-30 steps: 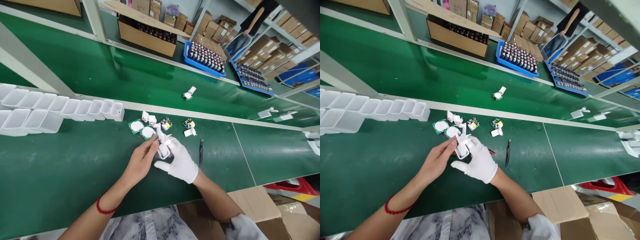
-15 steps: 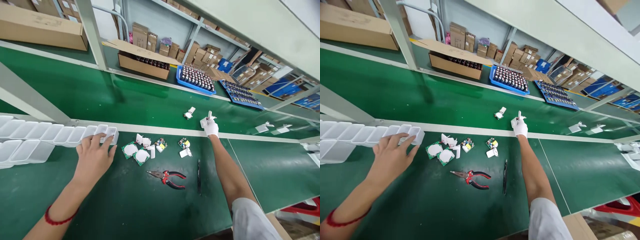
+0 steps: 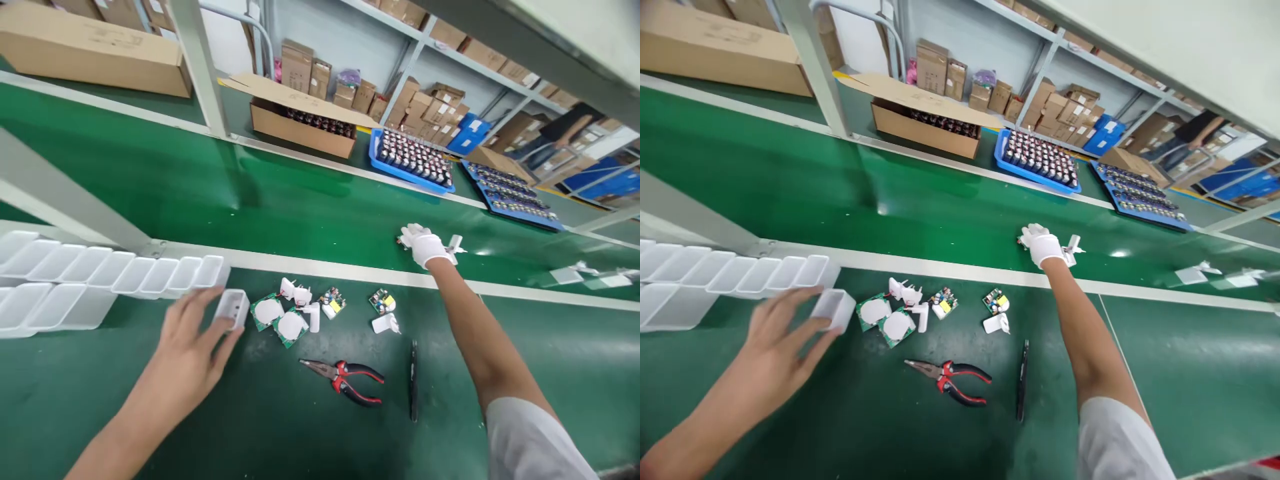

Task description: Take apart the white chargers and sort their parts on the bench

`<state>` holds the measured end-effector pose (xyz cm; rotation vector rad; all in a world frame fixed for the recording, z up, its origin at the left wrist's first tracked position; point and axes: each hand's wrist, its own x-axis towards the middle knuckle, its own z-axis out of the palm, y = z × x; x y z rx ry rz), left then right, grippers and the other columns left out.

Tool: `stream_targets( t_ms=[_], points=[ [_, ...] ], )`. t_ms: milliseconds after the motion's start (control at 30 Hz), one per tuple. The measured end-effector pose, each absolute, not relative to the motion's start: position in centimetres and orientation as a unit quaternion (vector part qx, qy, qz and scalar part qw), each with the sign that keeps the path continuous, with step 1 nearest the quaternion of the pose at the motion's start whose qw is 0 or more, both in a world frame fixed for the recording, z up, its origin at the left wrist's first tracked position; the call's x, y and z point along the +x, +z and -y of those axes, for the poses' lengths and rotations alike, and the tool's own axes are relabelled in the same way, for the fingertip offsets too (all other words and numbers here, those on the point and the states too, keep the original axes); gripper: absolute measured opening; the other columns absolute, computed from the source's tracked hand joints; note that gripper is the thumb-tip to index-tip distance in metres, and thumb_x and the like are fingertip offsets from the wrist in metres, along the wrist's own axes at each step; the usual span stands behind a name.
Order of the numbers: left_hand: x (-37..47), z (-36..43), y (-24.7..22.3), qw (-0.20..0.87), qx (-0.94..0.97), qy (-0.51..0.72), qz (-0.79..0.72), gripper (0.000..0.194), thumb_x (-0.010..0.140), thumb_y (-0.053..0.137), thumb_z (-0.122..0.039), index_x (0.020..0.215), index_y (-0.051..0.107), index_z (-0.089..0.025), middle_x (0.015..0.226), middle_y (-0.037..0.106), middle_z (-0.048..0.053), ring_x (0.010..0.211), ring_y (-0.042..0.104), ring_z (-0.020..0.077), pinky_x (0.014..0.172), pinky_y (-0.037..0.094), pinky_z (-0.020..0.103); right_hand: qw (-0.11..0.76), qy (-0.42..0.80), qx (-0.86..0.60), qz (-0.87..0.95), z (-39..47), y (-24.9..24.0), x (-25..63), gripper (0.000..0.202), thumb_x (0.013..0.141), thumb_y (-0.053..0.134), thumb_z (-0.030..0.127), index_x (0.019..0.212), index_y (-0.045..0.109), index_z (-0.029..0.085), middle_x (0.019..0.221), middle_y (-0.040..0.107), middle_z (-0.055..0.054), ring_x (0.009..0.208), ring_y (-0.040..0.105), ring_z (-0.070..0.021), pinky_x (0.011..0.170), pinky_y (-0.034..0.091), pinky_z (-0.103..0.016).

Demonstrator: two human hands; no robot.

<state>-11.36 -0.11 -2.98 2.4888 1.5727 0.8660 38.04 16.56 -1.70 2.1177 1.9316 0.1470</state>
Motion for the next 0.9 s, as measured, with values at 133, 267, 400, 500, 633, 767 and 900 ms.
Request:
stream_targets(
  t_ms=[133, 267, 400, 500, 633, 767, 900],
  points=[
    [-12.0, 5.4, -3.2, 0.146, 0.796, 0.271, -0.521, 0.005, 0.09, 0.057, -0.02, 0.086, 0.058, -0.023, 0.135, 0.053, 0.01, 0.126, 0.055, 0.0329, 0.091, 0.056, 0.046, 0.161, 0.042, 0.69, -0.704, -17.6, -0.9, 38.4, 0.043, 0.074, 0.06, 0.006, 0.114, 0.069, 0.017, 0.123, 0.065, -0.018, 0.117, 0.053, -0.0294, 0.093, 0.041, -0.042],
    [-12.7, 7.6, -3.9, 0.313, 0.706, 0.257, -0.581, 0.038, 0.088, 0.062, -0.029, 0.123, 0.047, -0.027, 0.149, 0.043, 0.012, 0.122, 0.06, 0.0283, 0.073, 0.062, 0.034, 0.117, 0.063, 0.67, -0.73, -16.0, 0.1, 37.5, 0.03, 0.078, 0.064, 0.023, 0.105, 0.07, 0.013, 0.114, 0.067, -0.022, 0.129, 0.043, -0.0416, 0.104, 0.027, -0.06],
    [-13.0, 7.2, -4.3, 0.362, 0.664, 0.267, -0.597, 0.052, 0.085, 0.065, -0.027, 0.132, 0.045, -0.028, 0.134, 0.055, 0.009, 0.119, 0.06, 0.0277, 0.086, 0.06, 0.04, 0.011, -0.004, 0.631, -0.776, -10.7, 2.1, 32.6, 0.056, 0.08, 0.069, 0.035, 0.131, 0.056, 0.015, 0.137, 0.053, -0.018, 0.121, 0.057, -0.0273, 0.101, 0.046, -0.038],
    [-12.2, 7.2, -3.8, 0.372, 0.651, 0.322, -0.579, 0.046, 0.081, 0.07, -0.027, 0.123, 0.052, -0.026, 0.123, 0.056, 0.009, 0.112, 0.06, 0.0266, 0.083, 0.06, 0.038, -0.151, -0.245, 0.541, -0.79, -5.2, 3.8, 26.4, 0.054, 0.079, 0.073, 0.035, 0.129, 0.06, 0.021, 0.13, 0.06, -0.014, 0.105, 0.067, -0.0247, 0.089, 0.054, -0.034],
    [-10.8, 8.4, -2.6, 0.398, 0.654, 0.382, -0.518, 0.051, 0.077, 0.075, -0.025, 0.124, 0.053, -0.027, 0.122, 0.051, 0.008, 0.11, 0.059, 0.0244, 0.088, 0.059, 0.038, -0.171, -0.35, 0.36, -0.847, 0.5, 5.2, 18.3, 0.062, 0.082, 0.074, 0.036, 0.138, 0.052, 0.024, 0.127, 0.064, -0.012, 0.101, 0.068, -0.025, 0.084, 0.058, -0.039],
    [-9.8, 9.6, -1.8, 0.433, 0.649, 0.423, -0.462, 0.048, 0.081, 0.071, -0.019, 0.125, 0.054, -0.03, 0.124, 0.048, 0.009, 0.113, 0.058, 0.024, 0.082, 0.061, 0.032, -0.226, -0.187, 0.279, -0.914, 3.2, 6.4, 13.6, 0.062, 0.077, 0.077, 0.043, 0.128, 0.053, 0.019, 0.119, 0.067, -0.014, 0.115, 0.061, -0.0301, 0.099, 0.048, -0.049],
    [-9.3, 10.2, -1.6, 0.449, 0.643, 0.436, -0.441, 0.05, 0.084, 0.068, -0.016, 0.128, 0.053, -0.032, 0.128, 0.047, 0.009, 0.117, 0.056, 0.024, 0.081, 0.061, 0.029, -0.145, -0.094, 0.296, -0.939, 4.8, 8.3, 11.6, 0.027, 0.078, 0.07, 0.031, 0.1, 0.061, 0.019, 0.08, 0.067, -0.005, 0.084, 0.063, -0.0246, 0.081, 0.048, -0.041]
  ],
)
